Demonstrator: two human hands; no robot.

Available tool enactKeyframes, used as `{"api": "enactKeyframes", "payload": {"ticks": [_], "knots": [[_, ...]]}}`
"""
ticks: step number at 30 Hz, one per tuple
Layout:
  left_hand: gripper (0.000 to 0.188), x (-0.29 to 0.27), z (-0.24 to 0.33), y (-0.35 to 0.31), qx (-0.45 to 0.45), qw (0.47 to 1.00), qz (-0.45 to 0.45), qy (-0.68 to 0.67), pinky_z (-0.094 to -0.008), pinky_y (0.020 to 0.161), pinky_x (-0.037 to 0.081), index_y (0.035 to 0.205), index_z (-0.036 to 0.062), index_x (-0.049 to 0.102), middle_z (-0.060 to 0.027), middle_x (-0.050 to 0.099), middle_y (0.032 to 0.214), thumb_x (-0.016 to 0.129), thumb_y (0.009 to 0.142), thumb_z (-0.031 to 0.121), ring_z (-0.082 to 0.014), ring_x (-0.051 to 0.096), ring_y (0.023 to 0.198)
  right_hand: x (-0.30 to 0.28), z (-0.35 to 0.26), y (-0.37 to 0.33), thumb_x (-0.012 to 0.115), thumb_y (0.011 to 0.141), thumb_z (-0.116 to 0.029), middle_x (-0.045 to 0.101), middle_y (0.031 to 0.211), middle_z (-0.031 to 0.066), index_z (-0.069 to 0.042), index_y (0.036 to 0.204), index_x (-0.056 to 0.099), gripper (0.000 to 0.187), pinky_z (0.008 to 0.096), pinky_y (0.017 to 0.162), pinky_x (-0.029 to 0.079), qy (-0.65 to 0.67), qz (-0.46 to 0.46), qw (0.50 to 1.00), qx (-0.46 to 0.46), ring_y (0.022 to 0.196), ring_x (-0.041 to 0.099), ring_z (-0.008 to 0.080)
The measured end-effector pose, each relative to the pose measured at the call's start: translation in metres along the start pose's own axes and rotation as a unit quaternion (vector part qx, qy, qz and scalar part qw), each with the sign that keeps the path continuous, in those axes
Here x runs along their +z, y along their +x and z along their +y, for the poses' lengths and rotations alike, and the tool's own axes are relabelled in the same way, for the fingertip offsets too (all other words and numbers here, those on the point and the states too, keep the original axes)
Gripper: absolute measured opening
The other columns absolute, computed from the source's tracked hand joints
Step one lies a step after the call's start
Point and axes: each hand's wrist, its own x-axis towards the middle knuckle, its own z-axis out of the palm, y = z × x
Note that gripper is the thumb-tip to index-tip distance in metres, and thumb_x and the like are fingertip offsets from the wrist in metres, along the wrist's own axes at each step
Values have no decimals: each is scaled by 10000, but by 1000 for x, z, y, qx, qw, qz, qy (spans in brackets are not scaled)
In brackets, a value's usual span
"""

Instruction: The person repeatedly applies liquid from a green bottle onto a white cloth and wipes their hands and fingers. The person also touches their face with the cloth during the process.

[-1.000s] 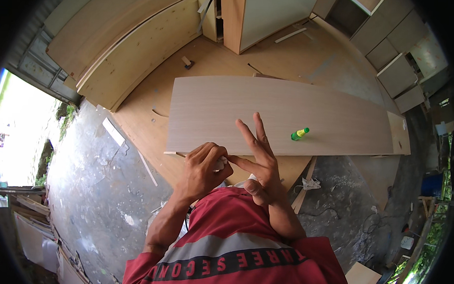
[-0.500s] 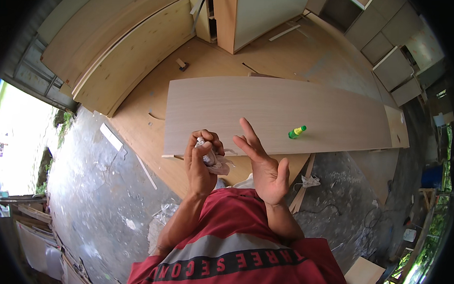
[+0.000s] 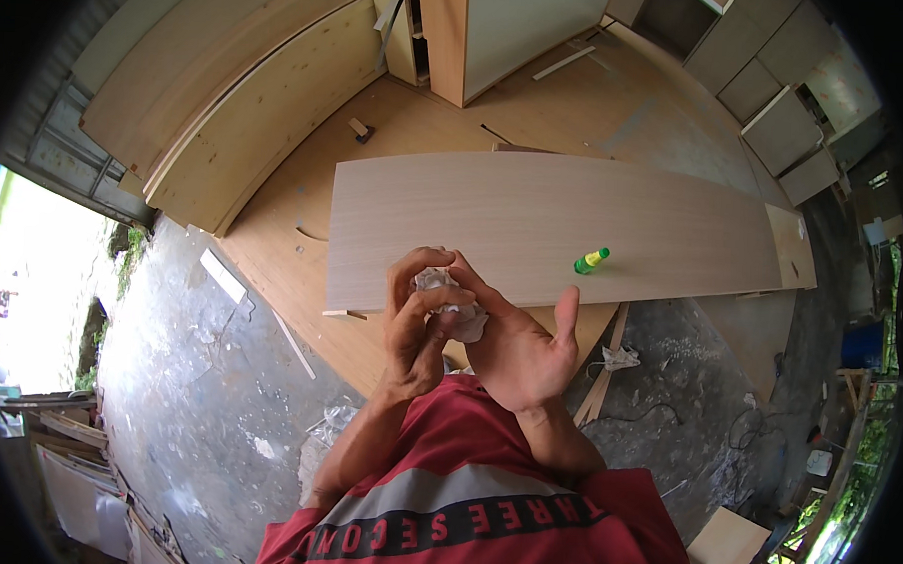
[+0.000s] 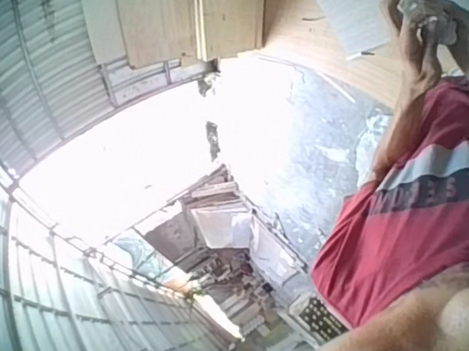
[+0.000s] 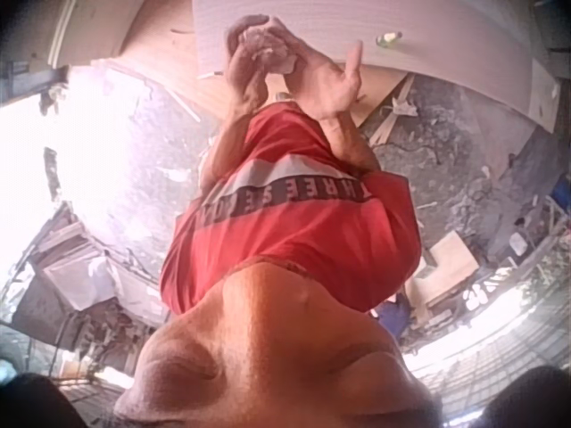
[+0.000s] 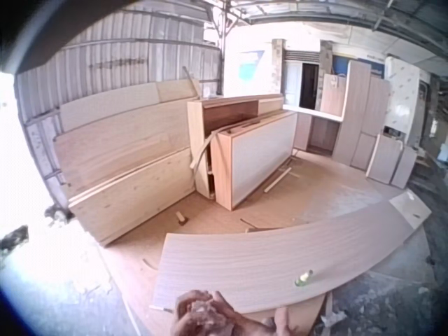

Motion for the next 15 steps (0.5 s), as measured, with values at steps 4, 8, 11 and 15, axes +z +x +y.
{"api": "enactKeyframes", "payload": {"ticks": [4, 8, 11, 15], "knots": [[344, -12, -5, 8, 41, 988, -127, 84, -447, 861, 506, 1211, -9, 631, -184, 632, 1097, 617, 871, -60, -342, 599, 978, -13, 9, -6, 182, 921, -863, 454, 1502, 111, 72, 1560, 294, 1139, 368, 1216, 183, 60, -49, 996, 41, 1441, 345, 232], [241, -16, -11, 4, 21, 985, -147, 84, -417, 719, 491, 1149, -31, 603, -163, 636, 965, 613, 907, -23, -324, 607, 839, -19, 18, -8, 275, 944, -810, 460, 1477, 104, 84, 1558, 285, 1084, 365, 1205, 190, 19, -63, 997, 38, 1420, 352, 225], [130, -10, -6, 1, -54, 990, -96, 89, -377, 645, 490, 1093, -12, 602, -142, 632, 885, 582, 966, 7, -270, 610, 729, -23, 20, -16, 355, 963, -726, 382, 1560, 133, 104, 1570, 239, 1035, 367, 1230, 137, -83, -17, 995, 49, 1486, 265, 222], [107, 4, 0, 4, -216, 976, 15, 3, -319, 552, 476, 1065, -1, 599, -90, 609, 743, 516, 1051, 66, -164, 587, 583, -28, 24, -21, 416, 973, -621, 159, 1700, 174, 111, 1587, 146, 993, 359, 1263, -2, -264, -13, 964, 26, 1582, 60, 212]]}}
